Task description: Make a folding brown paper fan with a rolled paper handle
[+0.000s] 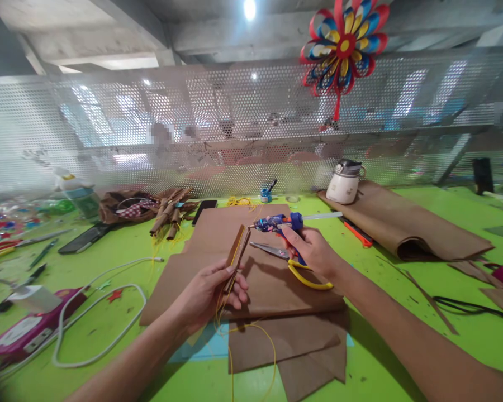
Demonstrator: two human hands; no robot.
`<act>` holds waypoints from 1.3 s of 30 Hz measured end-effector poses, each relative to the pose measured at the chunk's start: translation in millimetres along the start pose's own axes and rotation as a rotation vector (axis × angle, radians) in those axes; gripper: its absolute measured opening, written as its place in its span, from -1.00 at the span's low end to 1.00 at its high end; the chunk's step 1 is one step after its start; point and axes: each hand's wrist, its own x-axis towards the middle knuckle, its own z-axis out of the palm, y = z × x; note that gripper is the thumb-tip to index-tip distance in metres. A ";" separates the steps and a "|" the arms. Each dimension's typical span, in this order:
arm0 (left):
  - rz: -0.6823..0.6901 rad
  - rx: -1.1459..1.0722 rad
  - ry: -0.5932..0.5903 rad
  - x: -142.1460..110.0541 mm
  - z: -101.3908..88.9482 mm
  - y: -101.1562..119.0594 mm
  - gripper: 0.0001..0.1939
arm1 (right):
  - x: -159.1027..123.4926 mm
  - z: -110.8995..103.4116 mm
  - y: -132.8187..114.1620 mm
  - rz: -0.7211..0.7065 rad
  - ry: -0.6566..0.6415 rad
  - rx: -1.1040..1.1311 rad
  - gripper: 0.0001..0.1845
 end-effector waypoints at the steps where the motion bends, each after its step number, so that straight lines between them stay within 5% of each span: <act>1: 0.003 -0.001 0.000 0.1 -0.2 -0.3 -0.86 | 0.0 -0.1 0.4 0.002 -0.001 0.011 -0.53; 12: 0.013 -0.016 -0.012 0.4 -0.7 1.1 -0.87 | -8.8 4.5 -9.0 0.025 -0.171 -0.097 -0.48; 25: 0.022 -0.022 -0.015 -0.4 -1.3 3.3 -0.88 | -9.8 5.4 -6.2 0.087 -0.259 0.041 -0.52; 39: 0.015 -0.052 -0.046 0.3 -2.2 3.0 -0.86 | -6.4 0.6 -3.7 0.058 -0.174 -0.012 -0.51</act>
